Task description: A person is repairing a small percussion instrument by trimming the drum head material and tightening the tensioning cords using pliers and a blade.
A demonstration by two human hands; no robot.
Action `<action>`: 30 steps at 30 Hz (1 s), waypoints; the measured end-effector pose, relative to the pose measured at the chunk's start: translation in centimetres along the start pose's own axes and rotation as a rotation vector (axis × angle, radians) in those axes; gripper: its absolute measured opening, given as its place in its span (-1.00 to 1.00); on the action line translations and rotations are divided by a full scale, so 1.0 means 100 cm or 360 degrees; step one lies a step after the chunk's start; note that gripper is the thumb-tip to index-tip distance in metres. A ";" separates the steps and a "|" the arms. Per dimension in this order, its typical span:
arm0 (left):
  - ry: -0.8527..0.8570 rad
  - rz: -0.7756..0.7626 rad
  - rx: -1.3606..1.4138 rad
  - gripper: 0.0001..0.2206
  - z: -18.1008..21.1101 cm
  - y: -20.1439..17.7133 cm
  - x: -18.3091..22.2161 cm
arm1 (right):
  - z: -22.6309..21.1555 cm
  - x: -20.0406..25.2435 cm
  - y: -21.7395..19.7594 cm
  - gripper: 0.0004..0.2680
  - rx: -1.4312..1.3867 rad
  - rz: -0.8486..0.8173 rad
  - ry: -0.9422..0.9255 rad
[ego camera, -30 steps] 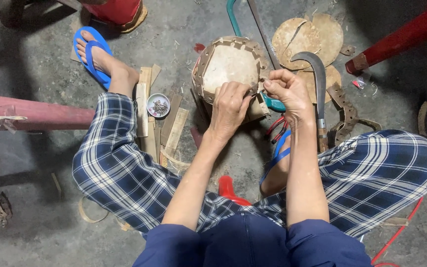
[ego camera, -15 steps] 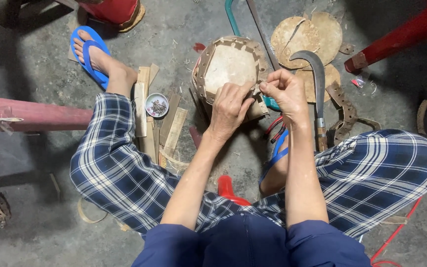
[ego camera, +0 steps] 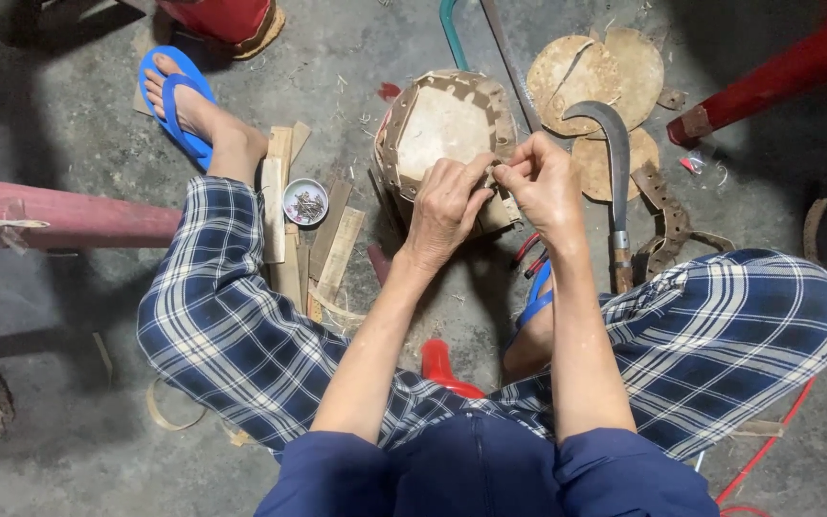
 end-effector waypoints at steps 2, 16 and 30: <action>0.0003 0.0006 0.0007 -0.60 -0.002 0.000 0.001 | 0.005 -0.002 0.004 -0.89 0.0122 0.0015 -0.0039; 0.0022 0.0043 0.0055 -0.64 -0.011 -0.001 0.002 | 0.019 -0.003 0.016 -0.86 0.0205 -0.0052 -0.0221; -0.0039 -0.0087 0.0129 -0.88 -0.006 -0.010 -0.007 | 0.040 -0.004 0.025 -0.80 -0.0333 -0.0152 -0.0116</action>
Point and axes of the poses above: each hand's wrist, its own x-axis away from the middle knuckle, its own y-axis out of the palm, z = x × y, the point moved 2 cm from there along -x, towards the middle knuckle, and after that the axes turned 9 degrees about x, right-handed, at the moved point
